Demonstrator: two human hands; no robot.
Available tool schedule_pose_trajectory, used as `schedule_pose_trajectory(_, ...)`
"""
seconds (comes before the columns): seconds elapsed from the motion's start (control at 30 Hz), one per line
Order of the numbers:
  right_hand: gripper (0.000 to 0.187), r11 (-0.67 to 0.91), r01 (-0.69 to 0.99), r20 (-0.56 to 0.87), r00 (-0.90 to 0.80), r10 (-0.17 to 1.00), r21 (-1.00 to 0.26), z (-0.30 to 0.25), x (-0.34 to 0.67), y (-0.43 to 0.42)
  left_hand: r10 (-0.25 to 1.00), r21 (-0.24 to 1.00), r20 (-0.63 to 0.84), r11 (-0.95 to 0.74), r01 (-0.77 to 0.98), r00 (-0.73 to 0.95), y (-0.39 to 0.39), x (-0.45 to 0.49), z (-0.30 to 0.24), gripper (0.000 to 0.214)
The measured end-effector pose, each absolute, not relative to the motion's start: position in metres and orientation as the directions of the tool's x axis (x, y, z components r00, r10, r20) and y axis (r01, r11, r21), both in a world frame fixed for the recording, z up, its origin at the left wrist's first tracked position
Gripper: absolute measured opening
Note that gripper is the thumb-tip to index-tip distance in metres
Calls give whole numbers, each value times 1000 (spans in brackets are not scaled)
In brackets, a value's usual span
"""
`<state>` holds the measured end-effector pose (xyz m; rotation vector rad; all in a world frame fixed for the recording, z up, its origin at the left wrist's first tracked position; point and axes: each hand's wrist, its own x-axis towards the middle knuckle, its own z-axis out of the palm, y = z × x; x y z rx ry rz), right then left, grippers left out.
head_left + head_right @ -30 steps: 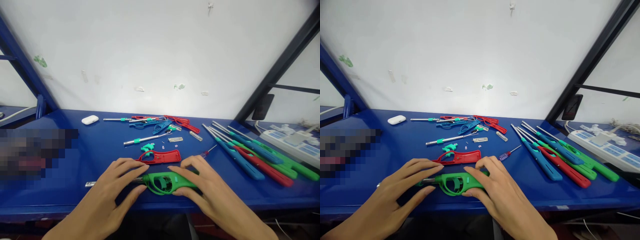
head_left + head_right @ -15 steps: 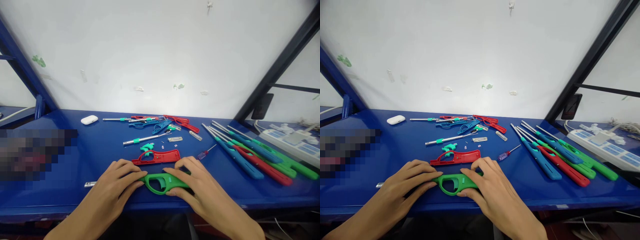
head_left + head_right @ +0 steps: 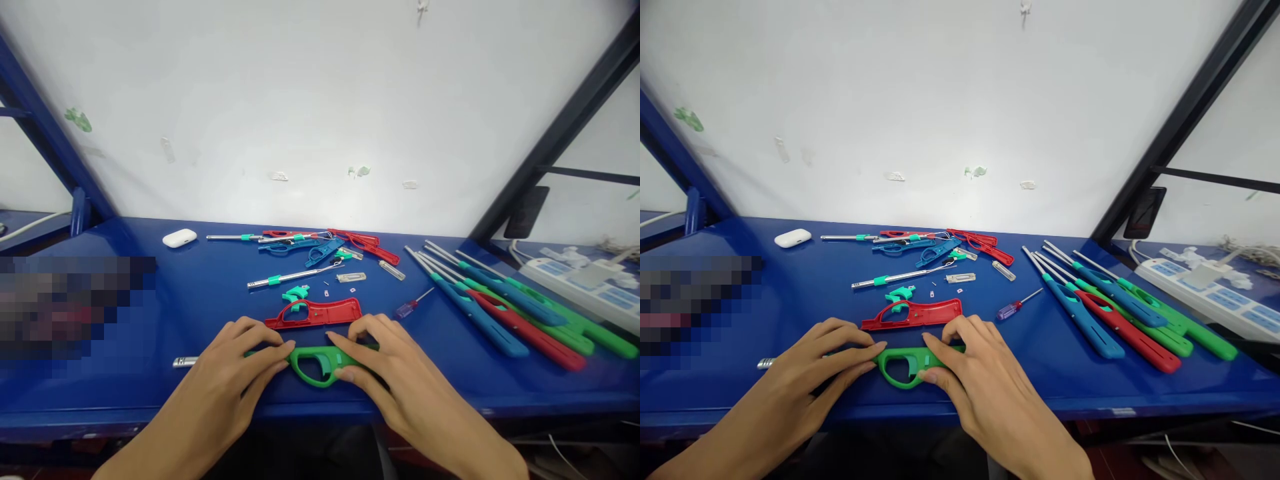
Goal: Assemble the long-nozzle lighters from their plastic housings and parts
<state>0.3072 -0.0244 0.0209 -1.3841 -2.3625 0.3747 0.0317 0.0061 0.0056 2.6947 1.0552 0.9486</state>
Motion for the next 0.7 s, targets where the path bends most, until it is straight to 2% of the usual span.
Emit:
schedule_pose_trajectory(0.17, 30, 479, 786, 231, -420, 878, -392, 13, 307, -25, 606, 208, 504, -776, 595, 615, 5, 33, 3, 33)
schedule_pose_trajectory(0.33, 29, 480, 792, 234, -420, 877, -377, 14, 307, -25, 588, 202, 537, -786, 585, 605, 4, 36, 1, 34)
schedule_pose_trajectory(0.47, 18, 480, 737, 210, -435, 876, -476, 19, 308, -26, 580, 216, 601, -780, 587, 549, -1, 39, 2, 28)
schedule_pose_trajectory(0.57, 17, 449, 699, 197, -414, 889, -556, 20, 310, -26, 558, 223, 641, -792, 568, 527, -6, 42, 4, 27)
schedule_pose_trajectory(0.7, 16, 412, 687, 207, -364, 908, -598, 18, 313, -28, 537, 160, 640, -793, 588, 550, -10, 39, 9, 36)
